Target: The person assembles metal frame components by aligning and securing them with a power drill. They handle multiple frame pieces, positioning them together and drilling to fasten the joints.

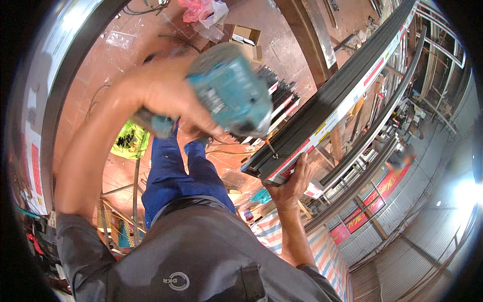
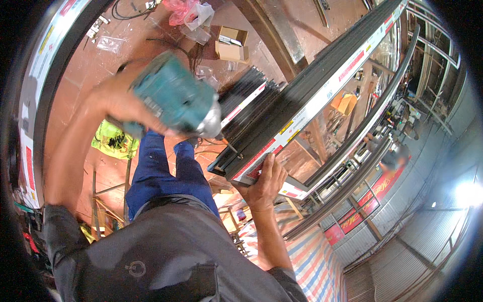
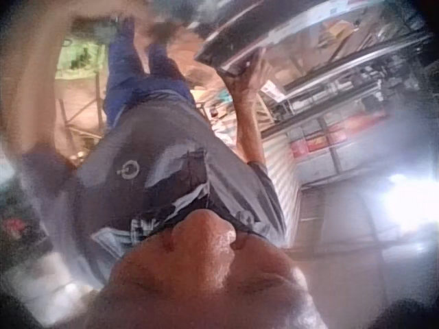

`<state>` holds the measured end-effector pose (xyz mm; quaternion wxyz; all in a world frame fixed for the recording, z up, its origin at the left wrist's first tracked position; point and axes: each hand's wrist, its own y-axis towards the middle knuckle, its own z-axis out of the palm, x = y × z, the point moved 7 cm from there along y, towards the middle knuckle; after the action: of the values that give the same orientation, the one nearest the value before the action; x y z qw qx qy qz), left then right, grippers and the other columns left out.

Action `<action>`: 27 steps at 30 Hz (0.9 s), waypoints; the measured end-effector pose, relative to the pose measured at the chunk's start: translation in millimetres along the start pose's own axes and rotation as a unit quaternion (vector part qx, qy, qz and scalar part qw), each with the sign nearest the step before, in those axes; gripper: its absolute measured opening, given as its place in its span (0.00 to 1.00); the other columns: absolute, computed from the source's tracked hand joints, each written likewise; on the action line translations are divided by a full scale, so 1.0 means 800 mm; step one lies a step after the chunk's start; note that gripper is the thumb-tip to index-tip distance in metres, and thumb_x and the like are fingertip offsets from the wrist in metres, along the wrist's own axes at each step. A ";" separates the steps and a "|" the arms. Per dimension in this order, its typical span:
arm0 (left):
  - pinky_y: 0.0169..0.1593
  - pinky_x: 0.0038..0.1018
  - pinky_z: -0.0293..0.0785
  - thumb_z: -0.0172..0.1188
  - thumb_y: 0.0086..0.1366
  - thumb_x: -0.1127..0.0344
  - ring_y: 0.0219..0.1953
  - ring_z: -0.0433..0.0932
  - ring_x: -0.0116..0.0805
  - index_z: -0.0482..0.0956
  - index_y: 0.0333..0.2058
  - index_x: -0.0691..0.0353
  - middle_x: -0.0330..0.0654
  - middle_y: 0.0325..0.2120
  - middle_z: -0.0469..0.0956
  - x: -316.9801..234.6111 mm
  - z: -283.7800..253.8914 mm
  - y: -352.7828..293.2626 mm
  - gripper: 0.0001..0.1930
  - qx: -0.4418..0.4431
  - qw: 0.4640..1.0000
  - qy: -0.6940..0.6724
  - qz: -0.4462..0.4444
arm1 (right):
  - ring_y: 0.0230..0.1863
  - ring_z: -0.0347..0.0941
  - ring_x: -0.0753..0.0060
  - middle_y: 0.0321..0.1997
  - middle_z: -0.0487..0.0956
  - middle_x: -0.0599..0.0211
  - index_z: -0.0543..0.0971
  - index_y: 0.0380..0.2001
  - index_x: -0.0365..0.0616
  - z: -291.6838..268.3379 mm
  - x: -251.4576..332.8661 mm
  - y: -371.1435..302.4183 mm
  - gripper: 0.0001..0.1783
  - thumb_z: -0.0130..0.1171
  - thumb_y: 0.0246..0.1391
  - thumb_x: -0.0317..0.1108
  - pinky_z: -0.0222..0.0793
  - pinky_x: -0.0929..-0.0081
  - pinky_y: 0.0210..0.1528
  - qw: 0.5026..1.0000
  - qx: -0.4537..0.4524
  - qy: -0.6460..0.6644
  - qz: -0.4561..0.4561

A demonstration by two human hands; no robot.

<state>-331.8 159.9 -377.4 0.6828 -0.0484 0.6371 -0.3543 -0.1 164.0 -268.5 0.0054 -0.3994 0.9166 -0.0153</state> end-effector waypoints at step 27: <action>0.59 0.34 0.79 0.86 0.43 0.64 0.50 0.84 0.34 0.81 0.58 0.59 0.43 0.50 0.87 0.018 0.033 -0.031 0.40 -0.028 0.996 -0.089 -0.004 | 0.40 0.72 0.45 0.43 0.74 0.49 0.56 0.76 0.41 0.000 -0.004 0.009 0.69 0.70 0.45 0.78 0.64 0.46 0.43 1.000 -0.005 0.025 0.000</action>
<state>-319.0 123.5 -371.9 0.7338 -0.1010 0.5835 -0.3330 -3.3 170.8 -268.8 -0.0197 -0.3988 0.9166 -0.0207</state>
